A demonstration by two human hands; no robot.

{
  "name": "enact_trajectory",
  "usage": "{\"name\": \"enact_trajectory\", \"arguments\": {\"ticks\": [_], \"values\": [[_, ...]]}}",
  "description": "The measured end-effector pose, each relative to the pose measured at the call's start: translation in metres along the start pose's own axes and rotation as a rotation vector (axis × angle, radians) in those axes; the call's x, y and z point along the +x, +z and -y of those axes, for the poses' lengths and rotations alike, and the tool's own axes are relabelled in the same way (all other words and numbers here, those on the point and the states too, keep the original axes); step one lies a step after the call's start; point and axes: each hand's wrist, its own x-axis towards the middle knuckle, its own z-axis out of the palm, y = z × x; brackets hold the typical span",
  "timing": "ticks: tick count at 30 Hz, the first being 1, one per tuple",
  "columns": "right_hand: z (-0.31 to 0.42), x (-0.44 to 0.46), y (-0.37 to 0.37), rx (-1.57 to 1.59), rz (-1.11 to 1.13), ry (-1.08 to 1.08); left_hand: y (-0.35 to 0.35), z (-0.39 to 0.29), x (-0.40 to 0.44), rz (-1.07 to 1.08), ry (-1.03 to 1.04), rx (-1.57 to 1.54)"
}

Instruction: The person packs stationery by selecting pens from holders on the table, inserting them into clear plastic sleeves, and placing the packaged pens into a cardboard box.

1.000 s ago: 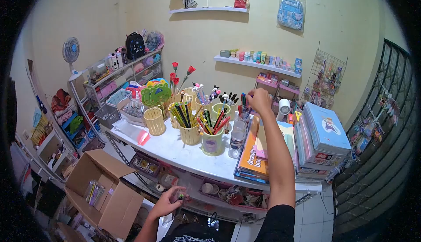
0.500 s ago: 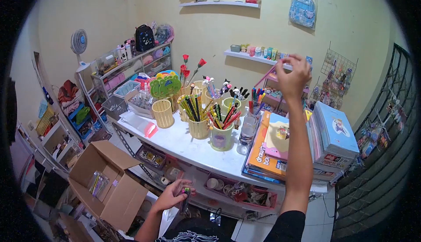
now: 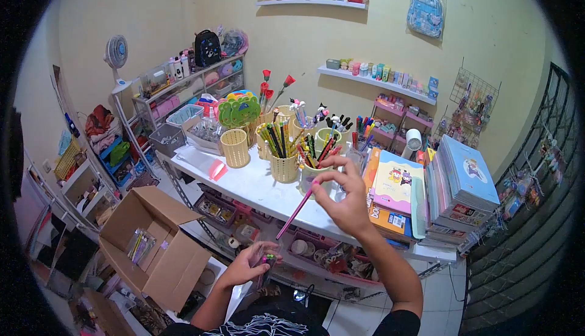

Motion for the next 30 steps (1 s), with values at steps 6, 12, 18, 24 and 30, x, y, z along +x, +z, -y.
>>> {"name": "enact_trajectory", "arguments": {"ticks": [6,12,18,24,30], "values": [[-0.009,-0.026,0.025,0.032,0.069,0.075,0.003,0.004,-0.006,0.004,-0.003,0.045],[-0.005,-0.046,0.055,0.079,0.139,0.062,0.005,-0.005,-0.009,0.025,-0.011,-0.025],[0.004,-0.062,0.072,-0.016,0.393,0.026,0.006,-0.009,-0.014,-0.033,0.015,0.012],[0.006,-0.059,0.073,-0.025,0.406,0.069,0.0,-0.008,-0.015,-0.017,0.016,-0.034],[-0.007,-0.043,0.067,0.082,0.306,0.086,-0.002,-0.004,-0.016,-0.014,0.006,-0.069]]}}
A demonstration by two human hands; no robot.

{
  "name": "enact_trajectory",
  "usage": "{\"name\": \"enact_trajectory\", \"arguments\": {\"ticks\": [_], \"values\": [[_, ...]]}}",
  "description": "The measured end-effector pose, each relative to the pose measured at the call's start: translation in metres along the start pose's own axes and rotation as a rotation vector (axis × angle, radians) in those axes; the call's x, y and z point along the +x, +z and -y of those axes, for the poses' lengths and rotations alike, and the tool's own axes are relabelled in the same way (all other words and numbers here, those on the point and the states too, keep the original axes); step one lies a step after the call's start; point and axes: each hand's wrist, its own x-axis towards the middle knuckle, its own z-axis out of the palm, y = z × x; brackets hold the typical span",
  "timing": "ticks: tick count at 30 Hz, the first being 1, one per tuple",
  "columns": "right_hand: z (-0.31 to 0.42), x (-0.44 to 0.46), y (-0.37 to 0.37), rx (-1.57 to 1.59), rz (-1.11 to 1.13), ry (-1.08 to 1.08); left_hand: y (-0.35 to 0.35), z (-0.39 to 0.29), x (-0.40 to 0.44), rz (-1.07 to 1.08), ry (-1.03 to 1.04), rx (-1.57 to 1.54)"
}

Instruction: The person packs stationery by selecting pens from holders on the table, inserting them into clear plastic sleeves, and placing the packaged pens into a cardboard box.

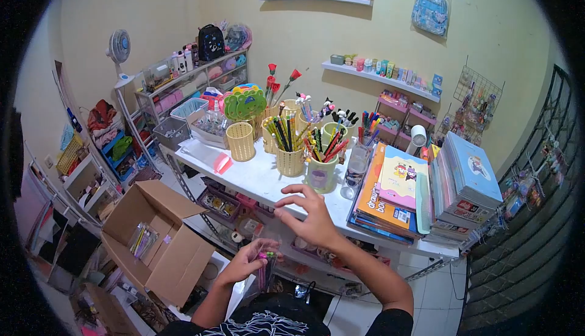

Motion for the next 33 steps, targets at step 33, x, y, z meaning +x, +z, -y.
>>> {"name": "enact_trajectory", "arguments": {"ticks": [33], "values": [[-0.172,0.246,-0.134,-0.916,0.008,0.355,-0.028,0.002,-0.016,-0.203,-0.007,0.022]]}}
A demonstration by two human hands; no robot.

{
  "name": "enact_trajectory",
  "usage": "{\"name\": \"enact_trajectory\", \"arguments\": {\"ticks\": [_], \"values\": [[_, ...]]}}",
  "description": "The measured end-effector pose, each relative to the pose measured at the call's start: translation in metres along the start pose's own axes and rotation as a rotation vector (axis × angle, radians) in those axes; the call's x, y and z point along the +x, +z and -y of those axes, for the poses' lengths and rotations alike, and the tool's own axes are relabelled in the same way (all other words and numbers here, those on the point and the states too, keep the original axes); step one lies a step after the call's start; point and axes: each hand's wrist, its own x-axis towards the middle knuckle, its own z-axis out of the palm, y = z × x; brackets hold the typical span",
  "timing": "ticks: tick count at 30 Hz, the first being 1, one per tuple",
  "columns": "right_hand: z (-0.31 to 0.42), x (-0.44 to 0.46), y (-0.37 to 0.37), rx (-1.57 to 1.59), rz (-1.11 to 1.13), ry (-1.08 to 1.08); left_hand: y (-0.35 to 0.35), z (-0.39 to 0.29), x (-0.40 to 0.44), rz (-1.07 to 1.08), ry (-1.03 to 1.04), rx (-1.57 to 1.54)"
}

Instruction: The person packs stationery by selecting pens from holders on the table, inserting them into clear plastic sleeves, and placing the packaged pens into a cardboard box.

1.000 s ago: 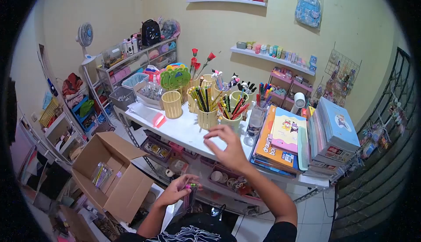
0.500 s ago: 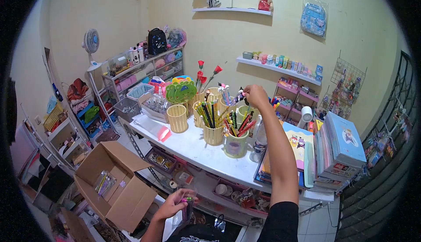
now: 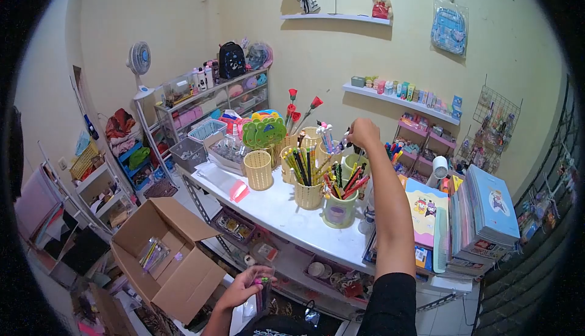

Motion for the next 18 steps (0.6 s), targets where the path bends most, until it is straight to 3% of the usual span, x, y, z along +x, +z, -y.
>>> {"name": "enact_trajectory", "arguments": {"ticks": [4,6,10,14,18], "values": [[0.001,0.0,-0.022,0.021,-0.09,-0.032,-0.001,0.003,0.002,0.022,0.001,0.014],[-0.001,0.0,-0.047,0.149,-0.304,-0.139,0.001,0.002,0.001,0.021,-0.002,-0.013],[0.011,-0.034,-0.128,0.442,-0.492,-0.266,0.001,0.009,0.001,0.037,0.014,-0.017],[0.032,-0.094,-0.182,0.704,-0.404,-0.383,0.005,0.006,0.005,0.068,0.028,-0.05],[0.055,-0.167,-0.172,0.866,-0.229,-0.446,0.009,0.008,0.009,0.137,0.069,-0.023]]}}
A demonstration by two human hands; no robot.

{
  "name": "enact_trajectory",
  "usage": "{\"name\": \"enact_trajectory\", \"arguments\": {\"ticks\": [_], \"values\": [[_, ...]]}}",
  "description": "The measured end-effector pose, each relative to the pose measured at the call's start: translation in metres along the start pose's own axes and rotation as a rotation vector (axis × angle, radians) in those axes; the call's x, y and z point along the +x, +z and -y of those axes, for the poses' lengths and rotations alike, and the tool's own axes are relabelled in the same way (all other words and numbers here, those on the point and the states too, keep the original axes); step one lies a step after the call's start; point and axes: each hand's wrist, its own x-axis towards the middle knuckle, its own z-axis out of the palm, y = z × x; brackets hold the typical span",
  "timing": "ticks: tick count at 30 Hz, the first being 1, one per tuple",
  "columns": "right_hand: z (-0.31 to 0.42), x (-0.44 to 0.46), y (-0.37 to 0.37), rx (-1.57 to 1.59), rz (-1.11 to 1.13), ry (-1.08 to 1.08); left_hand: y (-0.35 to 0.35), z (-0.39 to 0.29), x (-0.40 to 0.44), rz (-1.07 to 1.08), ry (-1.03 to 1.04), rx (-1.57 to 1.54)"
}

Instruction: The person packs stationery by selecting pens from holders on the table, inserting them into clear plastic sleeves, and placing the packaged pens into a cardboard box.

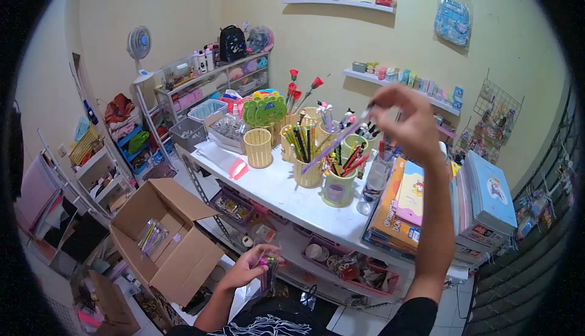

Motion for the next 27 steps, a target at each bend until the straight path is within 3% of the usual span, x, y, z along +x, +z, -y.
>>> {"name": "enact_trajectory", "arguments": {"ticks": [4,10,21,26,27], "values": [[0.019,-0.061,0.031,0.051,0.115,-0.099,0.011,-0.002,0.002,0.058,-0.03,-0.005],[0.024,-0.105,0.053,0.113,0.164,-0.003,0.019,0.004,0.002,0.083,-0.072,0.084],[0.014,-0.13,0.099,0.181,0.413,0.039,0.026,0.007,0.003,0.159,-0.1,0.179],[0.012,-0.143,0.133,0.179,0.621,0.076,0.029,0.015,0.0,0.063,-0.049,0.121],[0.013,-0.146,0.14,0.174,0.623,0.005,0.026,0.02,0.0,0.059,-0.048,0.12]]}}
